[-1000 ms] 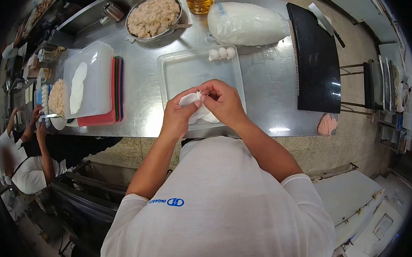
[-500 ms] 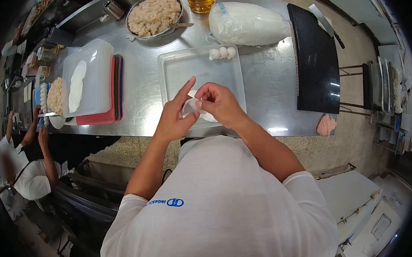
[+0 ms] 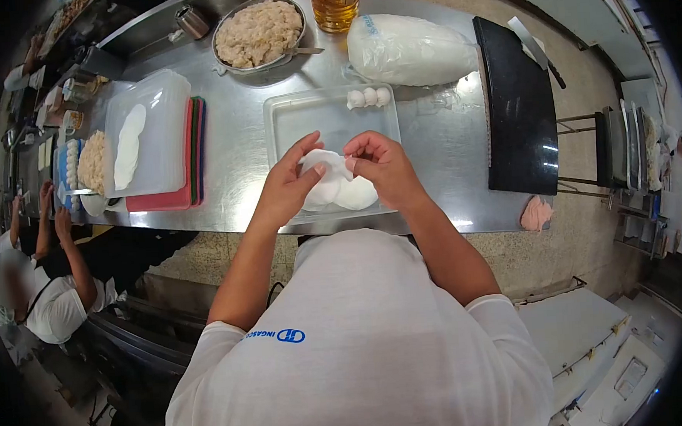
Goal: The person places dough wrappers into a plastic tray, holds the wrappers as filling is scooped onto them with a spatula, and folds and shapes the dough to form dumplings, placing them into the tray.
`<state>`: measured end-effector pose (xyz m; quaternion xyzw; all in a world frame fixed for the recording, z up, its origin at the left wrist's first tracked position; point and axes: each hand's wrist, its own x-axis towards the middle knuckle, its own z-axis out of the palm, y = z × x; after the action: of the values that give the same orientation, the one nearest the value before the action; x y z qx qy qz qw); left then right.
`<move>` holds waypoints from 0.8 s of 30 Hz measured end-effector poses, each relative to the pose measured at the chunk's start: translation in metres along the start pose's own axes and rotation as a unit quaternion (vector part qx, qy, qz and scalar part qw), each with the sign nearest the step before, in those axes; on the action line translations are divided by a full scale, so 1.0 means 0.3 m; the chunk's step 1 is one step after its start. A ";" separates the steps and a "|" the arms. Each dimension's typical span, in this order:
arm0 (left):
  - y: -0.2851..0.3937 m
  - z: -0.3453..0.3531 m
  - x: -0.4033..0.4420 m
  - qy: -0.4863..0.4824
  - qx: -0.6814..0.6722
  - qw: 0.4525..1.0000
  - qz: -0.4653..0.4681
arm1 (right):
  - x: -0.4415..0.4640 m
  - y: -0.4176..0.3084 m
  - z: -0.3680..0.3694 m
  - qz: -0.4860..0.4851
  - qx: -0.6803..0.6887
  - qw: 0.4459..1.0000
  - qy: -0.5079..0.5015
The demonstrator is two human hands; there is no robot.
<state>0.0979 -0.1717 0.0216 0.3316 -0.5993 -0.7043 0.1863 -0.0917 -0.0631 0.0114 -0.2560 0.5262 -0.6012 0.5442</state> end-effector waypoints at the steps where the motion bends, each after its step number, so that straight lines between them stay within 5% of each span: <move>1: -0.041 -0.001 0.001 0.015 0.012 1.000 0.002 | -0.002 -0.015 0.008 -0.008 0.005 1.000 0.006; 3: -0.114 0.001 0.005 0.045 0.035 0.998 0.006 | 0.006 -0.016 0.019 -0.020 -0.035 0.999 0.008; 5: -0.138 0.033 -0.009 0.043 -0.232 0.966 -0.108 | 0.024 0.005 0.056 -0.028 -0.124 0.992 0.000; 6: -0.139 0.043 -0.014 0.041 -0.359 0.918 -0.161 | 0.032 0.006 0.091 -0.118 -0.253 0.959 -0.044; 7: -0.180 0.024 -0.014 -0.006 -0.431 0.888 -0.156 | 0.039 -0.002 0.125 -0.204 -0.375 0.900 -0.087; 9: -0.249 -0.028 -0.013 -0.098 -0.565 0.807 -0.140 | 0.051 -0.018 0.173 -0.223 -0.404 0.882 -0.095; 12: -0.178 -0.034 -0.038 0.012 -0.549 0.826 -0.129 | 0.108 -0.067 0.216 -0.244 -0.404 0.877 -0.086; 14: -0.091 -0.069 -0.062 0.015 -0.561 0.823 -0.091 | 0.221 -0.122 0.188 -0.336 -0.460 0.821 -0.031; 19: -0.072 -0.143 -0.063 -0.018 -0.311 0.947 -0.082 | 0.580 -0.122 0.150 -0.444 -0.710 0.545 0.032; 22: -0.065 -0.168 -0.066 -0.053 0.008 0.998 -0.038 | 0.746 -0.066 0.120 -0.298 -0.828 0.475 0.009; 24: 0.036 -0.179 -0.066 -0.065 0.141 0.987 -0.049 | 0.837 -0.050 0.113 -0.221 -0.828 0.514 0.014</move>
<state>0.1475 -0.1996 0.0336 0.3372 -0.6864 -0.6411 0.0640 -0.1373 -0.3093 -0.0308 -0.6901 0.7201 0.0027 -0.0726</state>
